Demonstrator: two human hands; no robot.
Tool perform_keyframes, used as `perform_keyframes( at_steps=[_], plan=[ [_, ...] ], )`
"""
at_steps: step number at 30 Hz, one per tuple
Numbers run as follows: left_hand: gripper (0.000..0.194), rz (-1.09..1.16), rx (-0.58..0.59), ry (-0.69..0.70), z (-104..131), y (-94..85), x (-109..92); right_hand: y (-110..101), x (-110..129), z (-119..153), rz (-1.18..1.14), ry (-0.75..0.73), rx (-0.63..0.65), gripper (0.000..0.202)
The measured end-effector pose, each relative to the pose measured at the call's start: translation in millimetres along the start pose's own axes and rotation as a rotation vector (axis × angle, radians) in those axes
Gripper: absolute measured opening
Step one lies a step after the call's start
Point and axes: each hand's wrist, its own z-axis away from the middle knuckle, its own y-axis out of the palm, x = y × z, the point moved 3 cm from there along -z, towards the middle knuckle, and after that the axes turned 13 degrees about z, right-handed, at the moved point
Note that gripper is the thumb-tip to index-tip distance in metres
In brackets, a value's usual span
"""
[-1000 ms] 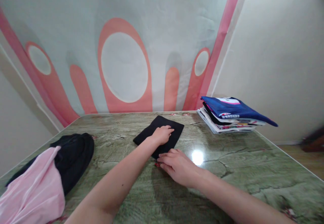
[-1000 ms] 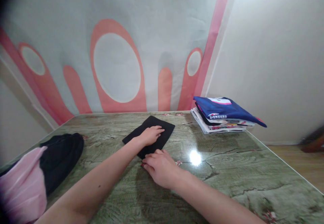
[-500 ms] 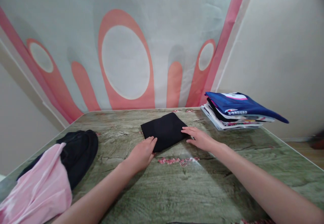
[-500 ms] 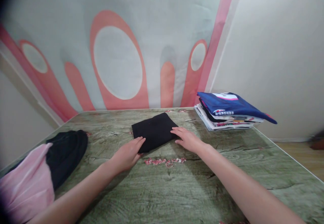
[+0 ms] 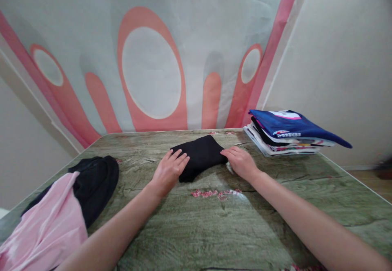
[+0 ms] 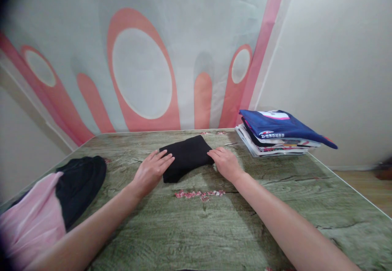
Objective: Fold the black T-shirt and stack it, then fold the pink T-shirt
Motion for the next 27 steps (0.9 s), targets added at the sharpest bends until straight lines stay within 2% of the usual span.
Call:
perform_keyframes(
  at_steps=[3,7,10,12,14,18,20,22,25,27],
  plan=[
    [0.051,0.05,0.078,-0.043,20,13.9,-7,7,0,5,-0.051,-0.022,0.003,0.045],
    [0.051,0.131,0.088,-0.156,37,24.7,-14,11,-7,3,-0.156,-0.045,0.078,0.052],
    [0.047,0.079,0.122,-0.154,30,24.9,-14,12,-8,-7,-0.122,-0.096,0.185,0.056],
    [0.052,0.002,0.145,-0.145,19,24.2,-12,13,-5,-16,-0.054,-0.128,0.227,0.059],
    [0.055,-0.045,0.155,-0.142,10,24.0,-10,14,-1,-22,0.013,-0.143,0.227,0.057],
    [0.045,0.001,0.111,-0.117,5,18.8,-1,10,6,-24,0.063,-0.118,0.165,0.044],
    [0.043,0.098,0.078,-0.087,10,7.5,4,0,7,-19,0.035,-0.087,0.129,0.04],
    [0.041,0.257,0.046,-0.09,16,-13.1,8,-19,8,-12,-0.041,-0.057,0.097,0.037],
    [0.035,0.574,-0.001,-0.239,19,-56.1,17,-62,5,-4,-0.25,0.018,0.084,0.029],
    [0.037,0.81,-0.031,-0.365,14,-82.0,25,-91,0,-6,-0.423,0.107,0.151,0.026]
  ],
)
